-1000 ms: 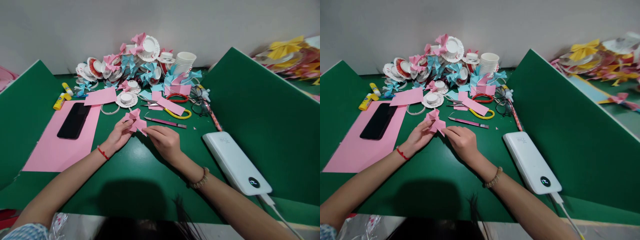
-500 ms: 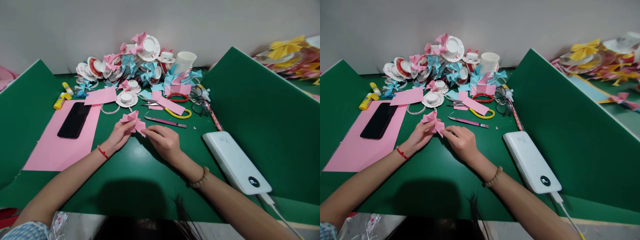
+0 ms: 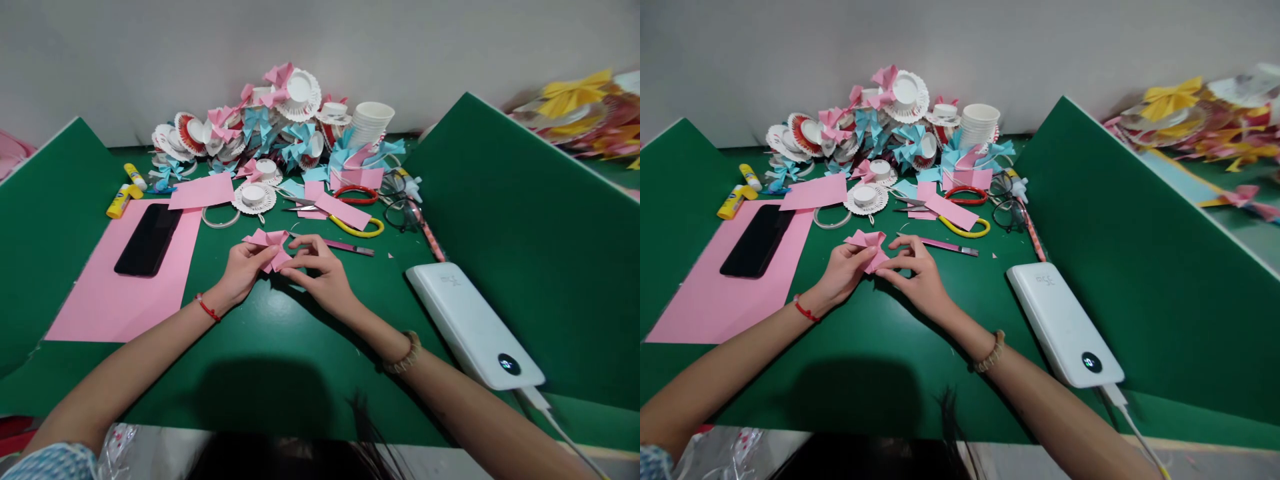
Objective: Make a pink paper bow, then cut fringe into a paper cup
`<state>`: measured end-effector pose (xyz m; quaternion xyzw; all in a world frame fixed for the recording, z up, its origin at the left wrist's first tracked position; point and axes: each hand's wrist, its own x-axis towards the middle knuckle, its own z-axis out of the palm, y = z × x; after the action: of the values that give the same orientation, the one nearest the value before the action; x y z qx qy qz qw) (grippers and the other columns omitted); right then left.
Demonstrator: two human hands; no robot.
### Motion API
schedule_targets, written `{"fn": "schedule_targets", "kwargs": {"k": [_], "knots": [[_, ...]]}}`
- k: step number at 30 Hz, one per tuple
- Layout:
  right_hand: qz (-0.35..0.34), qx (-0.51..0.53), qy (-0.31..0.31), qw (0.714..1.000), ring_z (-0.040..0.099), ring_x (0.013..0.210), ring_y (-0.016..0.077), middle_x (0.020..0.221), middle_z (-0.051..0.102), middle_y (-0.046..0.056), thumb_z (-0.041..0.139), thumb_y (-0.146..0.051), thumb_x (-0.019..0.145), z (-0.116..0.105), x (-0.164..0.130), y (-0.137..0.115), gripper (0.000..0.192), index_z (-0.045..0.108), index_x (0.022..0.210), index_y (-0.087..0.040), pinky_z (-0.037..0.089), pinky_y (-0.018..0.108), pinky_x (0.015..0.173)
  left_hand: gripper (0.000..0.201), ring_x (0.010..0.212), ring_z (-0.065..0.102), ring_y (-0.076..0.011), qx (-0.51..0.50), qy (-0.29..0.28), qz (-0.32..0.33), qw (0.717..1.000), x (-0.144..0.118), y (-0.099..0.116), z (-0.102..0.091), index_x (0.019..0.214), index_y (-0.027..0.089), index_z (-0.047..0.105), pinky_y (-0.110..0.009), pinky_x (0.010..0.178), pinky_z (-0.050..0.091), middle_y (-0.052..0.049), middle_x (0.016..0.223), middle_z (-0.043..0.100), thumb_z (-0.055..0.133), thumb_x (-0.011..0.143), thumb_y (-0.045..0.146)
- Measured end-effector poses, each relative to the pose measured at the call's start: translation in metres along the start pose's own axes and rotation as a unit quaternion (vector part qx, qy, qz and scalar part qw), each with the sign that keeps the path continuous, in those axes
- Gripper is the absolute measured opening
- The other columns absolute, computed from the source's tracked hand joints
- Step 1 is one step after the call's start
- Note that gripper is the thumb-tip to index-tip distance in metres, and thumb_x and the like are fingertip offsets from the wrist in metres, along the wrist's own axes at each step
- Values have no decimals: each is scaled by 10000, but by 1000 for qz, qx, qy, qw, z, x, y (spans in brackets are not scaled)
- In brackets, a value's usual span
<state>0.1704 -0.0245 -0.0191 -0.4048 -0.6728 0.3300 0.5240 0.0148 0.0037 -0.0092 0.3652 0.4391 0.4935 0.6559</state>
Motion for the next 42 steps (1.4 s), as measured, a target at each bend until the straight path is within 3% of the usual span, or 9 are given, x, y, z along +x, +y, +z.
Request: {"fn": "schedule_targets", "kwargs": {"k": [4, 10, 14, 26, 42], "knots": [[78, 27, 3, 997, 577, 968, 208, 976, 582, 68, 712, -376, 781, -1, 1, 0, 186, 729, 688, -216, 490, 315, 702, 325, 675, 596, -89, -22, 21, 9, 999, -5, -1, 5, 757, 145, 765, -206, 643, 462, -36, 761, 727, 864, 495, 310], [119, 53, 20, 991, 583, 876, 177, 954, 571, 63, 711, -405, 759, 2, 1, 0, 231, 688, 652, -202, 483, 296, 665, 271, 611, 578, -75, -31, 62, 23, 997, -9, -6, 9, 665, 130, 751, -208, 619, 456, -29, 667, 705, 863, 497, 310], [139, 67, 45, 987, 563, 798, 160, 939, 569, 62, 730, -394, 722, 4, 1, 1, 219, 681, 635, -199, 467, 286, 618, 332, 661, 619, -86, -55, 41, 11, 998, -9, -5, 9, 770, 151, 767, -221, 687, 483, -31, 738, 737, 874, 484, 281], [125, 76, 57, 988, 566, 892, 194, 894, 558, 60, 683, -274, 714, 5, 0, -2, 220, 584, 536, -191, 446, 297, 651, 265, 699, 645, -103, 23, 1, 40, 999, -14, -7, 8, 801, 161, 771, -227, 713, 518, -42, 784, 751, 836, 576, 285], [132, 78, 63, 986, 533, 914, 209, 863, 559, 54, 646, -228, 678, 3, 1, -4, 197, 561, 503, -200, 426, 326, 712, 223, 585, 568, -74, 94, 6, 44, 995, -18, -2, 9, 725, 130, 752, -199, 596, 470, -16, 657, 695, 811, 574, 284]]}}
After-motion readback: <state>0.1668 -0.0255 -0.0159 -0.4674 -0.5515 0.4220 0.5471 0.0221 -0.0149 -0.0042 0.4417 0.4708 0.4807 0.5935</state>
